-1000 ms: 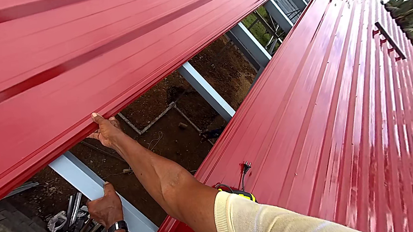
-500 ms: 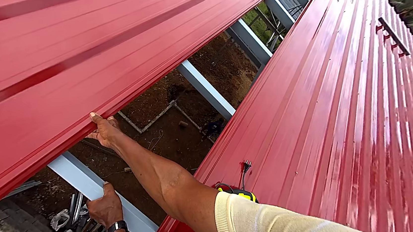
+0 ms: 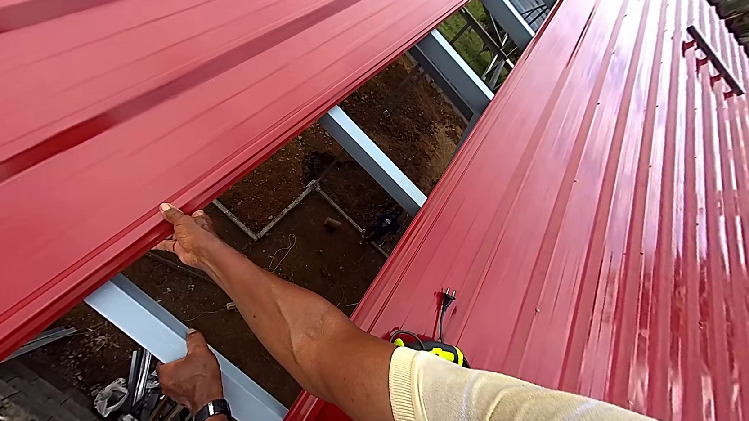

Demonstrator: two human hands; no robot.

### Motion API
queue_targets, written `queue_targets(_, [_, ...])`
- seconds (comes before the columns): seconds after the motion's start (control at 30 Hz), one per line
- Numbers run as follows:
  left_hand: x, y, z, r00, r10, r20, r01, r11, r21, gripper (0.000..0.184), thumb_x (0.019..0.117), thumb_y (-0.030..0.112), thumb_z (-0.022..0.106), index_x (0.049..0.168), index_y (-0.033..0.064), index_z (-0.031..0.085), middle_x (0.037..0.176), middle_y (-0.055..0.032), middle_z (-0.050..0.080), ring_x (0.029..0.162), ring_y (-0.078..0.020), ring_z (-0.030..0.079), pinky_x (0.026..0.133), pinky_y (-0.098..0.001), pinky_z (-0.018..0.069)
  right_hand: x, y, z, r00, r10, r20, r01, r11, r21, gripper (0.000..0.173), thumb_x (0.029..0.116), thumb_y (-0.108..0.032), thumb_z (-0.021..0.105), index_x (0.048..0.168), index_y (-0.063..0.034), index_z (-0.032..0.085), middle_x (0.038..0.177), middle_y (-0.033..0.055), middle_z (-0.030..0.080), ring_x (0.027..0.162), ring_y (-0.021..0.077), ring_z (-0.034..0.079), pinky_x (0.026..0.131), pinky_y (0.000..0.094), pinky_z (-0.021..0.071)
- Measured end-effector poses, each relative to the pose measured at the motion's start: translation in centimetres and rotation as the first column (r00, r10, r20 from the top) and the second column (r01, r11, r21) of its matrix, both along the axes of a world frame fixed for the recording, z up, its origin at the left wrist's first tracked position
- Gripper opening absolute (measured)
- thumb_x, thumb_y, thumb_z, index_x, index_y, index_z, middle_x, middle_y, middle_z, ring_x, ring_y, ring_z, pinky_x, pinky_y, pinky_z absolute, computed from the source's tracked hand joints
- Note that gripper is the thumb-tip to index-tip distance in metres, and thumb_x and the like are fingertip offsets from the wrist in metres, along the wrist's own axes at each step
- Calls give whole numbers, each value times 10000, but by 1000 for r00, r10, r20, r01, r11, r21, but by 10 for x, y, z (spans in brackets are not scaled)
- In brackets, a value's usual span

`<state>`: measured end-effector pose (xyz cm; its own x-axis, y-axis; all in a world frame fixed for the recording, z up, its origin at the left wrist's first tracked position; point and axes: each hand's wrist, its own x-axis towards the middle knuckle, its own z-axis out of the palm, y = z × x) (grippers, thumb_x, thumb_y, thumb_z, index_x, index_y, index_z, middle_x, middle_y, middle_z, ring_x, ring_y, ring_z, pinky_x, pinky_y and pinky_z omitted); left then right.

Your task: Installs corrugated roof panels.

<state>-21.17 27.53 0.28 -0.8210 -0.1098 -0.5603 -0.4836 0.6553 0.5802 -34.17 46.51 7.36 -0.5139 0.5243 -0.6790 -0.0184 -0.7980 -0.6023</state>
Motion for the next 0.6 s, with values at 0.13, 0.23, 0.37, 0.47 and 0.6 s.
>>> queue_targets(0.13, [-1,1,0,1000,-4,-7,4,1000,-1,695,915,512,673,1320,-46,583,1213,-254,662,1201,-384,620,1021,-581,470,-1,1,-2,1000,6,1,-6,1000,4,528,1034,-332,625,1483,-169,398,1346,199,574,1113,358,651,869,557,582])
queue_targets(0.23, [0,0,1,1000,-3,-13,3,1000,-4,694,919,508,670,1322,-50,578,1220,-258,658,1200,-386,620,1024,-584,466,0,1,-5,1000,10,-6,-10,1000,8,521,1039,-329,617,1486,-179,396,1341,198,578,1107,361,654,860,558,585])
queue_targets(0.37, [0,0,-1,1000,-7,-7,7,1000,-10,700,919,516,668,1327,-46,580,1214,-253,664,1201,-381,623,1025,-576,469,-1,2,-6,1000,-5,-15,5,1000,-5,528,1032,-329,630,1484,-182,401,1341,198,582,1110,363,655,861,566,584])
queue_targets(0.47, [0,1,0,1000,-7,-7,7,1000,-15,696,917,512,671,1322,-46,584,1215,-257,663,1201,-386,622,1020,-582,468,-1,1,-5,1000,-9,-19,9,1000,-7,531,1032,-317,632,1487,-181,395,1344,200,579,1115,366,652,865,572,581])
queue_targets(0.6, [-1,2,1,1000,1,-3,-1,1000,-15,683,914,502,680,1307,-50,590,1209,-261,662,1198,-390,621,1014,-586,471,-1,1,1,1000,-13,3,13,1000,-1,534,1030,-321,636,1486,-176,399,1347,201,575,1110,366,653,857,563,585])
